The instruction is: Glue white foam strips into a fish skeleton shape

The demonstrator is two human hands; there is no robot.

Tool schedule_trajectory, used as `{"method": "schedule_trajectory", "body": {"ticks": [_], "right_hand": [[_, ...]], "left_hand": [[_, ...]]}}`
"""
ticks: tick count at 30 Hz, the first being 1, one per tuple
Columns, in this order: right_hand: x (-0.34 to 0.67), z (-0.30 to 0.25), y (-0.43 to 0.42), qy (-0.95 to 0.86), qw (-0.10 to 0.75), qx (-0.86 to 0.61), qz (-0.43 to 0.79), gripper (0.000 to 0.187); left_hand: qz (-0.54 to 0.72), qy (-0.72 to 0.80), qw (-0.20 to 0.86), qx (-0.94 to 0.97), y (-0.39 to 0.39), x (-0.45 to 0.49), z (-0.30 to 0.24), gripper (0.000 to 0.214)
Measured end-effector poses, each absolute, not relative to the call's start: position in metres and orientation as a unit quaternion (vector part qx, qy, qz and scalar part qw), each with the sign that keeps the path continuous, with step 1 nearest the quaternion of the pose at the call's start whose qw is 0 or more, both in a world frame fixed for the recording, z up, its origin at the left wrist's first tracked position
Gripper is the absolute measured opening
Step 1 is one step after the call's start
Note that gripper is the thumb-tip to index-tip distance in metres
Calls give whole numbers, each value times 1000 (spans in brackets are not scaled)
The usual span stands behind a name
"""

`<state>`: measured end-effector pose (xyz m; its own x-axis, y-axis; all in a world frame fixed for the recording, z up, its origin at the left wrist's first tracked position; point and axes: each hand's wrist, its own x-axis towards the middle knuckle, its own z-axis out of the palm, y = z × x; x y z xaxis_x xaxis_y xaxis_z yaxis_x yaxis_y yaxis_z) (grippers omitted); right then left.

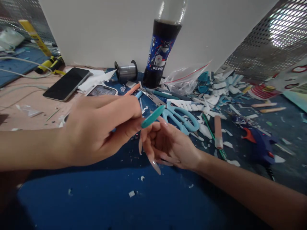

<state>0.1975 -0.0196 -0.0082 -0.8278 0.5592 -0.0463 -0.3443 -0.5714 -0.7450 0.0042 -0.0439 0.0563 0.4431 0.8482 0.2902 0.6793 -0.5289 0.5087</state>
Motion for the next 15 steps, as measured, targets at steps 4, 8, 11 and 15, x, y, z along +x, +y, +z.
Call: {"method": "schedule_trajectory", "body": {"ticks": [4, 8, 11, 15], "right_hand": [[200, -10, -19, -394, 267, -142, 868, 32], [200, -14, -20, -410, 282, -187, 847, 30], [197, -14, -20, -405, 305, -221, 833, 35], [195, -7, -21, -375, 328, -222, 838, 45]], "left_hand": [[272, 365, 30, 890, -35, 5, 36, 26], [275, 387, -35, 879, -31, 2, 22, 27], [215, 427, -104, 872, -36, -1, 22, 30], [26, 482, -154, 862, -45, 0, 19, 24]]}}
